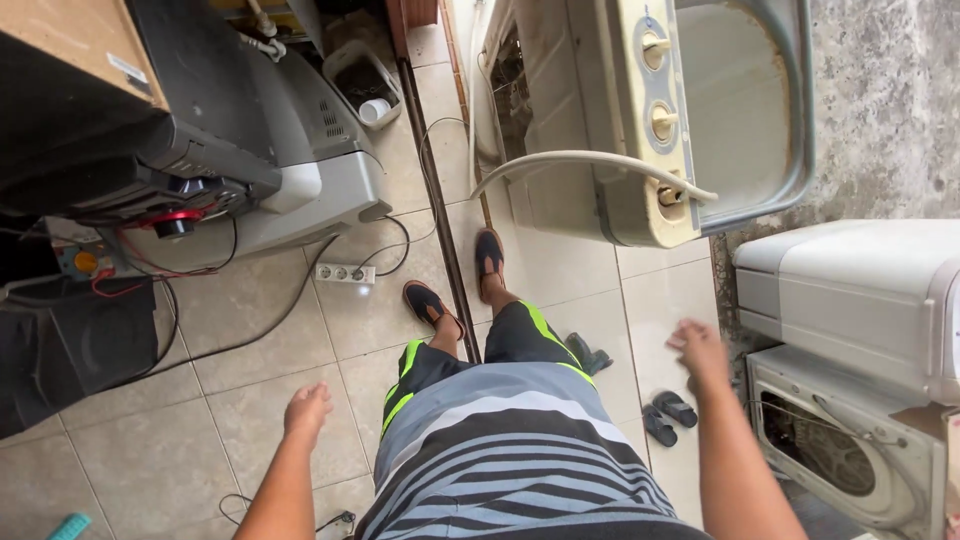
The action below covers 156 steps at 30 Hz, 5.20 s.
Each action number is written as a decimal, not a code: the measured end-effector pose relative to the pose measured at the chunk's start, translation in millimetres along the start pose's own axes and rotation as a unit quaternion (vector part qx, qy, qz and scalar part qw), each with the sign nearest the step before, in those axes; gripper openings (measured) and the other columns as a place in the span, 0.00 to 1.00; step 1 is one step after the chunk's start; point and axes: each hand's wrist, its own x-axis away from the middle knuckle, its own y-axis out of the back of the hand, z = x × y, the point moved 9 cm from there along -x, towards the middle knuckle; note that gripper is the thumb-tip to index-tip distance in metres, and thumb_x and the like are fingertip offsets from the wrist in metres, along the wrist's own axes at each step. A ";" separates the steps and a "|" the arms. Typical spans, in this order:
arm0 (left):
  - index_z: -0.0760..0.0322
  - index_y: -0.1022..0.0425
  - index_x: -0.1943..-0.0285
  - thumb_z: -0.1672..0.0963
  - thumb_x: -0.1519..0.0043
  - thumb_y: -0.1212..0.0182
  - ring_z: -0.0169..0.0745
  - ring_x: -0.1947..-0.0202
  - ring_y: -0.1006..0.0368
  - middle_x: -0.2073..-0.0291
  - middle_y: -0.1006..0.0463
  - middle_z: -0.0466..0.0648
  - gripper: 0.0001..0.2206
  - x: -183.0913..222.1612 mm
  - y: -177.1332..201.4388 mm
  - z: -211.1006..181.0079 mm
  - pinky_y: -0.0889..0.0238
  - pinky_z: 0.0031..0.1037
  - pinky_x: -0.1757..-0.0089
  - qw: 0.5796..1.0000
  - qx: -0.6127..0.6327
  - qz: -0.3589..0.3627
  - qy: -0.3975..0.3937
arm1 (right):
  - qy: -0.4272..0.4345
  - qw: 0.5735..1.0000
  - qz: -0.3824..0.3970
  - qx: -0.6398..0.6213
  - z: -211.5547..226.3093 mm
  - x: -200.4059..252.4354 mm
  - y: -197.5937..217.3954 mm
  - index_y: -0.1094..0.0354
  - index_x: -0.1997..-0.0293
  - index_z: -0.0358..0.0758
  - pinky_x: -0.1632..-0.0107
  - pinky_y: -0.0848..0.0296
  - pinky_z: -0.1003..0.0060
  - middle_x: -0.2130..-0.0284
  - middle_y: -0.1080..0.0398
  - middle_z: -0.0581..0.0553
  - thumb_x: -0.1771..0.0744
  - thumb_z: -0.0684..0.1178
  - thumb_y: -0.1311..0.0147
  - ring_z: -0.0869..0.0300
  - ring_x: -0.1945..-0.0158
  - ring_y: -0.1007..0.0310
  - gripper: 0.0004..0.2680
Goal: Performing final checks on a twin-tub washing machine by testing the control knobs and lifting the top cover to inspect the internal tub.
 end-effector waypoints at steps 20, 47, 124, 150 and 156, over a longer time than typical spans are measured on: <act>0.63 0.21 0.40 0.48 0.37 0.45 0.51 0.59 0.17 0.51 0.16 0.52 0.22 112.8 -101.5 -108.2 0.32 0.36 0.53 0.978 -0.178 -0.010 -0.111 | -0.119 0.983 0.140 -0.019 -133.1 -58.2 9.0 0.30 0.41 0.40 0.52 0.32 0.56 0.52 0.25 0.39 0.30 0.54 0.49 0.52 0.53 0.24 0.14; 0.67 0.69 0.18 0.47 0.41 0.29 0.69 0.23 0.59 0.24 0.56 0.70 0.53 427.6 -438.8 -410.8 0.59 0.55 0.30 0.890 -0.019 0.354 -0.287 | -0.118 0.889 0.172 -0.407 163.8 -83.4 -33.4 0.70 0.21 0.34 0.25 0.52 0.39 0.25 0.61 0.25 0.35 0.64 0.36 0.39 0.21 0.62 0.42; 0.57 0.57 0.23 0.46 0.51 0.29 0.49 0.27 0.49 0.28 0.48 0.53 0.50 415.1 -506.2 -127.5 0.55 0.30 0.31 0.923 -0.131 0.224 -0.284 | -0.184 0.945 0.191 -0.193 -103.3 -81.1 71.3 0.39 0.35 0.28 0.38 0.27 0.50 0.43 0.29 0.37 0.33 0.45 0.49 0.50 0.42 0.30 0.19; 0.57 0.49 0.36 0.55 0.56 0.30 0.54 0.35 0.43 0.37 0.44 0.53 0.39 429.3 -521.1 -126.5 0.46 0.36 0.37 0.943 0.133 0.106 -0.285 | -0.128 0.948 0.216 -0.198 -156.1 -144.6 50.6 0.37 0.42 0.33 0.34 0.31 0.51 0.46 0.31 0.34 0.32 0.53 0.49 0.50 0.43 0.29 0.16; 0.54 0.52 0.33 0.55 0.54 0.32 0.57 0.36 0.42 0.37 0.42 0.55 0.40 439.0 -511.0 -123.3 0.44 0.40 0.39 0.950 0.112 0.103 -0.273 | -0.100 0.955 0.196 -0.201 -160.1 -136.3 54.8 0.33 0.45 0.39 0.42 0.24 0.55 0.53 0.28 0.40 0.35 0.54 0.46 0.54 0.50 0.26 0.15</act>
